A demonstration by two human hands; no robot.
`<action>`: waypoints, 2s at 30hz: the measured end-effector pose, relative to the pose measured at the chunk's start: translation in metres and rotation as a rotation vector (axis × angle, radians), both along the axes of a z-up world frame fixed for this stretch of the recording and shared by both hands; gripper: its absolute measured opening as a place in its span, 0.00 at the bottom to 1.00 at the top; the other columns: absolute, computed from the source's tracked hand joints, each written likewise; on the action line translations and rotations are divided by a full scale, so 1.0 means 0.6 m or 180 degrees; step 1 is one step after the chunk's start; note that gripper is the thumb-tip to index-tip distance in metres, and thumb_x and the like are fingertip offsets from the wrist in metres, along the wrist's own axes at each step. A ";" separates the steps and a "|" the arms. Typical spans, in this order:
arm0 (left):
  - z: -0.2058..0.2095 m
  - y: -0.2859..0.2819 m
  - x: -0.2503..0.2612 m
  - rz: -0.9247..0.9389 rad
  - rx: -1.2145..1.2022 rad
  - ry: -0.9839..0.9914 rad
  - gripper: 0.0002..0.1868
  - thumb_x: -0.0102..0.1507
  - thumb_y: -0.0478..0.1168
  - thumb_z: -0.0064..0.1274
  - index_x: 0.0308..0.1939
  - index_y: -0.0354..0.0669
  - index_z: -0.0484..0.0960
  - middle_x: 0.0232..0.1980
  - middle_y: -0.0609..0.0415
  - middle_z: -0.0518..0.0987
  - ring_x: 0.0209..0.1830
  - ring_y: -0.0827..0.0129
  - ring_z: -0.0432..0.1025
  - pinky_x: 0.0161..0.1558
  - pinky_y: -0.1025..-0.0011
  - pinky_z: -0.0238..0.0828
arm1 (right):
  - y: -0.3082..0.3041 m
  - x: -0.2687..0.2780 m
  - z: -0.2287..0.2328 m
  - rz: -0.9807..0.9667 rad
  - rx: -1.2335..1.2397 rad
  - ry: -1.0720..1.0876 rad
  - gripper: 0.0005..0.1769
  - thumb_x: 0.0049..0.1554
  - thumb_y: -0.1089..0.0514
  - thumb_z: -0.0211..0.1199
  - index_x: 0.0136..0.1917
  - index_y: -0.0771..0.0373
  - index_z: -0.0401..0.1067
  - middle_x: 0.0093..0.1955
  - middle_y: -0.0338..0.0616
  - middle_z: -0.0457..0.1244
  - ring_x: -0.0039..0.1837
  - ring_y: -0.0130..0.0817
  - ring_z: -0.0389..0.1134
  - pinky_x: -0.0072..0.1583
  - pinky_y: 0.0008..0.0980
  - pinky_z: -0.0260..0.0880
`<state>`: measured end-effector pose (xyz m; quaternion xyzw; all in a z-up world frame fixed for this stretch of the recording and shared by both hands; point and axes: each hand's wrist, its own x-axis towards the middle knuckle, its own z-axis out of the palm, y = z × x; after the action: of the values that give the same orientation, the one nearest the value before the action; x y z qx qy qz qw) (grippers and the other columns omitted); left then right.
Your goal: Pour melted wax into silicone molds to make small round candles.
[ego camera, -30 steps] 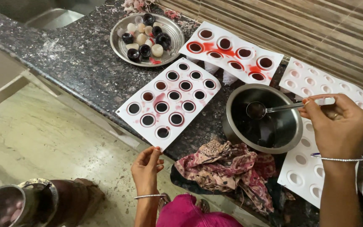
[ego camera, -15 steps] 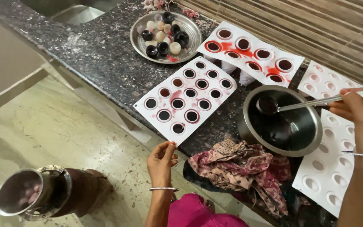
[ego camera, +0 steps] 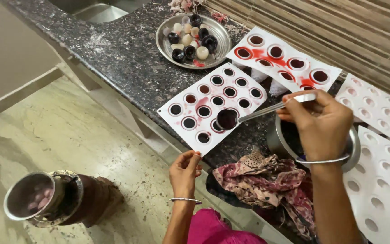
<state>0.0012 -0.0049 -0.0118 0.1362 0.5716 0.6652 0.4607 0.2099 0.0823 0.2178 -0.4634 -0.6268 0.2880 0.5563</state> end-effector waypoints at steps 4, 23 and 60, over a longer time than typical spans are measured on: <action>0.003 -0.001 -0.002 -0.0038 -0.0042 0.0029 0.14 0.60 0.42 0.64 0.45 0.38 0.86 0.34 0.58 0.84 0.26 0.78 0.73 0.27 0.80 0.68 | -0.008 -0.053 -0.030 0.0211 -0.0114 -0.0010 0.05 0.61 0.68 0.66 0.50 0.74 0.77 0.44 0.48 0.71 0.43 0.29 0.74 0.46 0.25 0.78; 0.014 -0.003 -0.012 -0.0254 -0.0096 -0.0021 0.13 0.60 0.42 0.64 0.44 0.38 0.86 0.32 0.59 0.83 0.25 0.80 0.73 0.27 0.81 0.67 | -0.101 -0.132 -0.039 -0.0180 0.0799 -0.1588 0.06 0.57 0.64 0.72 0.48 0.66 0.79 0.42 0.46 0.72 0.42 0.30 0.75 0.42 0.28 0.72; 0.018 -0.009 -0.007 -0.0307 -0.0168 -0.0251 0.13 0.61 0.41 0.62 0.45 0.37 0.85 0.37 0.56 0.83 0.26 0.79 0.69 0.28 0.81 0.65 | -0.108 0.120 -0.007 -0.1377 0.0463 0.0400 0.02 0.69 0.70 0.59 0.56 0.72 0.70 0.51 0.50 0.68 0.52 0.34 0.74 0.61 0.29 0.81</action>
<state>-0.0028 -0.0104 -0.0011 0.1251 0.5632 0.6317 0.5178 0.2821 0.0174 0.2138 -0.5268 -0.4961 0.1445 0.6749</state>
